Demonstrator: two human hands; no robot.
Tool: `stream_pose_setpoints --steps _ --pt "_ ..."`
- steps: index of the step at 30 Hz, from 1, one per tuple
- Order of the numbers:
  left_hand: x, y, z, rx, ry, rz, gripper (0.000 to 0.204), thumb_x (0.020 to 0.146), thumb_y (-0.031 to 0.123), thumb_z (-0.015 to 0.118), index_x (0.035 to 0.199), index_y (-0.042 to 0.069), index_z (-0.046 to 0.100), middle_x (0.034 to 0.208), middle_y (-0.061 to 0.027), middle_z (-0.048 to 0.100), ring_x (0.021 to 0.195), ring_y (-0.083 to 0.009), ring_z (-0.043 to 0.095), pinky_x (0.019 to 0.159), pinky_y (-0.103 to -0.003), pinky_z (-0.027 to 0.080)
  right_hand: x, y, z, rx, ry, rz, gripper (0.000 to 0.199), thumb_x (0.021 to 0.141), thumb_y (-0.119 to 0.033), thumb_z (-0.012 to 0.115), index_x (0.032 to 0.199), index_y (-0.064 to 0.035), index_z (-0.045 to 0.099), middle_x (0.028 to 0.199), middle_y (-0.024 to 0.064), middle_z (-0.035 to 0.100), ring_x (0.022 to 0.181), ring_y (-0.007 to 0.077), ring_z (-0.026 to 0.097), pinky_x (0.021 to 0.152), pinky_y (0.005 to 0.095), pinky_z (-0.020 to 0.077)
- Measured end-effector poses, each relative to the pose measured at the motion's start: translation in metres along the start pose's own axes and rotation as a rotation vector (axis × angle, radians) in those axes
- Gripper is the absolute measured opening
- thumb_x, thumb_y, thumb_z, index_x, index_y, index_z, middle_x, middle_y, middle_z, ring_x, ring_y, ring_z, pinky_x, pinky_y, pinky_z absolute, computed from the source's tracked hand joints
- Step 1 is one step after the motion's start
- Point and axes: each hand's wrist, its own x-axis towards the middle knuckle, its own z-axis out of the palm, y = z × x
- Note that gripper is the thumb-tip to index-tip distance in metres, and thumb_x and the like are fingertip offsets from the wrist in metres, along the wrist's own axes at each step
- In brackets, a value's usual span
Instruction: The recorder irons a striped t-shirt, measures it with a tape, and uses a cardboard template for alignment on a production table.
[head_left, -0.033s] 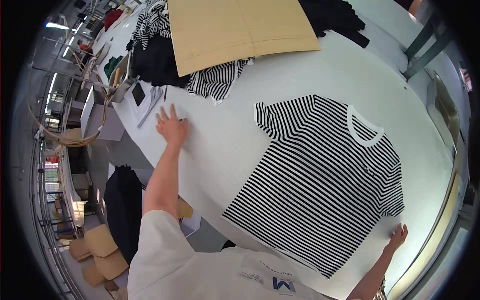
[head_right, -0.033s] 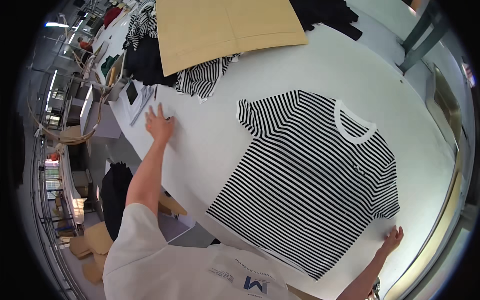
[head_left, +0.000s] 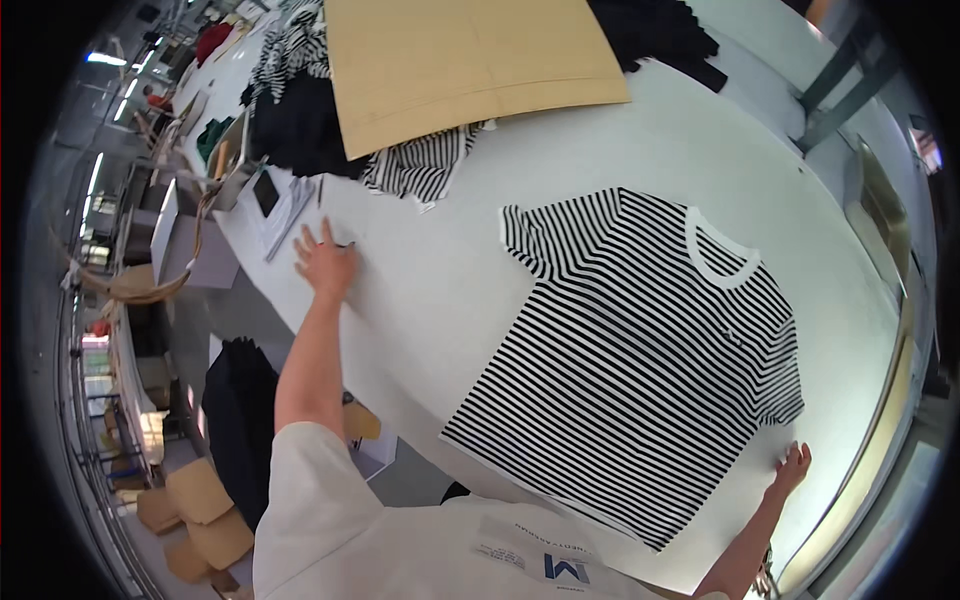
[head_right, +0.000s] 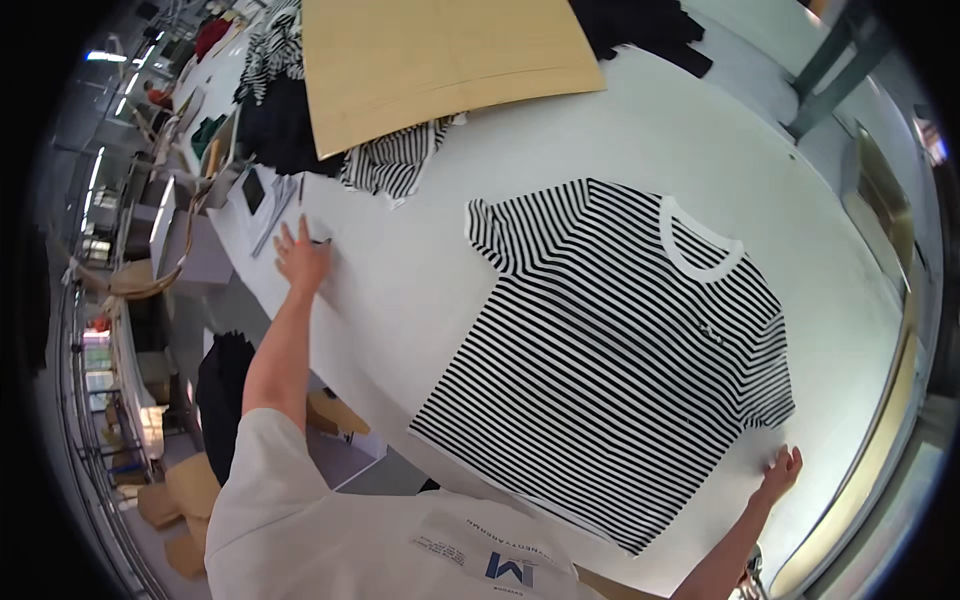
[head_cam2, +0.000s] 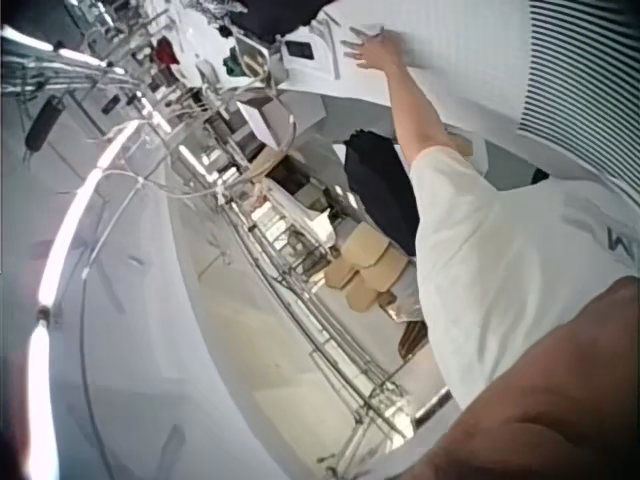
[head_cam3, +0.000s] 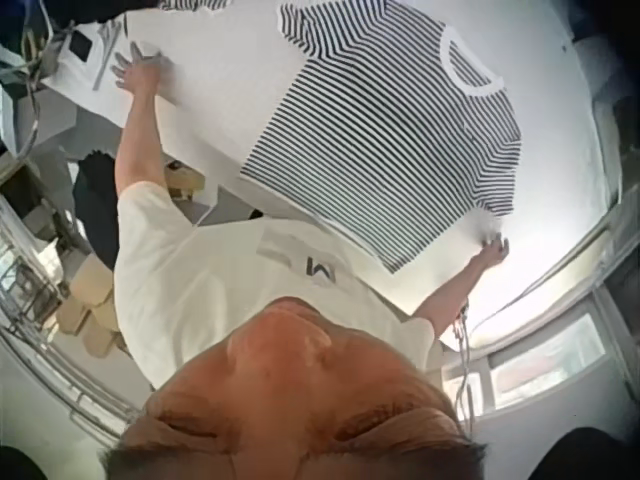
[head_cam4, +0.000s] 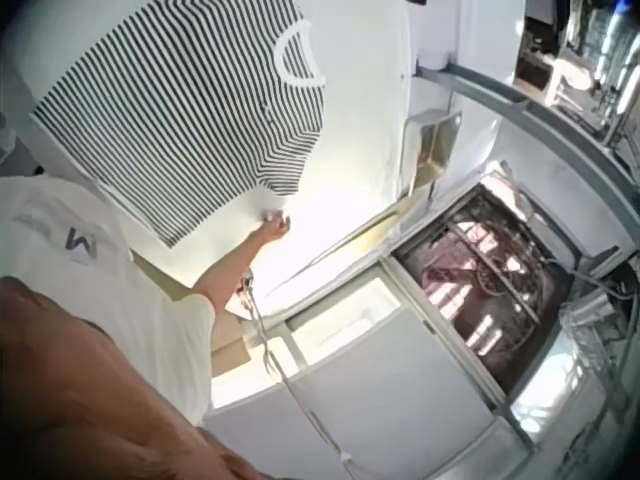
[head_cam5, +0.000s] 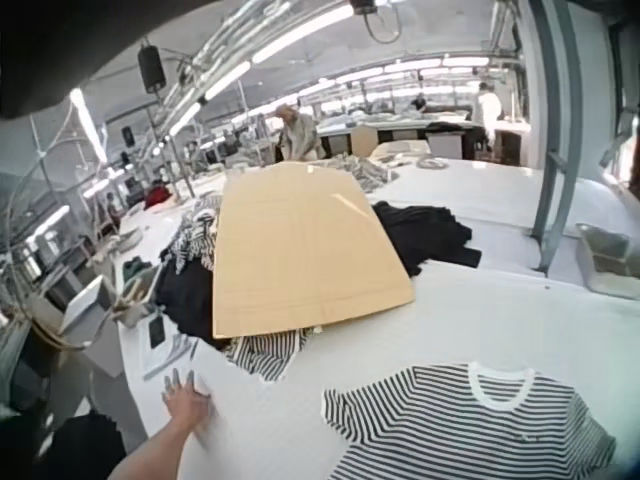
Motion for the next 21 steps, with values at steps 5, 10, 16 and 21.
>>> stream_pose_setpoints --steps 5,10,16,21 --pt "0.016 -0.126 0.045 -0.358 -0.314 0.103 0.048 0.095 0.022 0.057 0.142 0.015 0.052 0.119 -0.0222 0.059 0.096 -0.0407 0.063 0.088 -0.046 0.052 -0.076 -0.032 0.014 -0.167 0.093 -0.132 0.045 0.097 -0.022 0.062 0.139 -0.0077 0.054 0.122 0.0114 0.059 0.102 0.0225 0.058 0.087 0.0353 0.0504" --pt "-0.03 -0.044 -0.041 -0.882 -0.383 0.128 0.05 0.092 0.022 0.068 0.135 -0.002 0.054 0.106 -0.0152 0.064 0.083 -0.025 0.062 0.076 -0.034 0.052 -0.235 -0.132 0.068 -0.014 -0.201 -0.442 0.046 0.09 -0.005 0.065 0.136 -0.008 0.055 0.116 0.0092 0.059 0.097 0.0182 0.057 0.084 0.0308 0.0501" --pt "-0.194 0.119 -0.22 -1.183 -1.248 0.734 0.041 0.082 0.023 0.08 0.114 0.0 0.069 0.093 -0.0069 0.069 0.082 -0.0141 0.06 0.077 -0.025 0.051 -0.394 -0.185 0.16 -0.224 -0.642 -1.294 0.069 0.077 -0.006 0.077 0.141 -0.0105 0.051 0.142 0.0101 0.049 0.109 0.0229 0.059 0.09 0.0313 0.0539" --pt "-0.256 0.143 -0.236 -1.635 -1.815 0.232 0.02 0.096 0.013 0.069 0.11 0.0 0.065 0.094 -0.0066 0.067 0.08 -0.0124 0.061 0.075 -0.025 0.053 -0.381 -0.126 0.131 -0.017 -0.469 -1.044 0.057 0.074 -0.007 0.075 0.129 -0.0116 0.061 0.128 0.0083 0.061 0.101 0.0236 0.062 0.088 0.0313 0.0539"
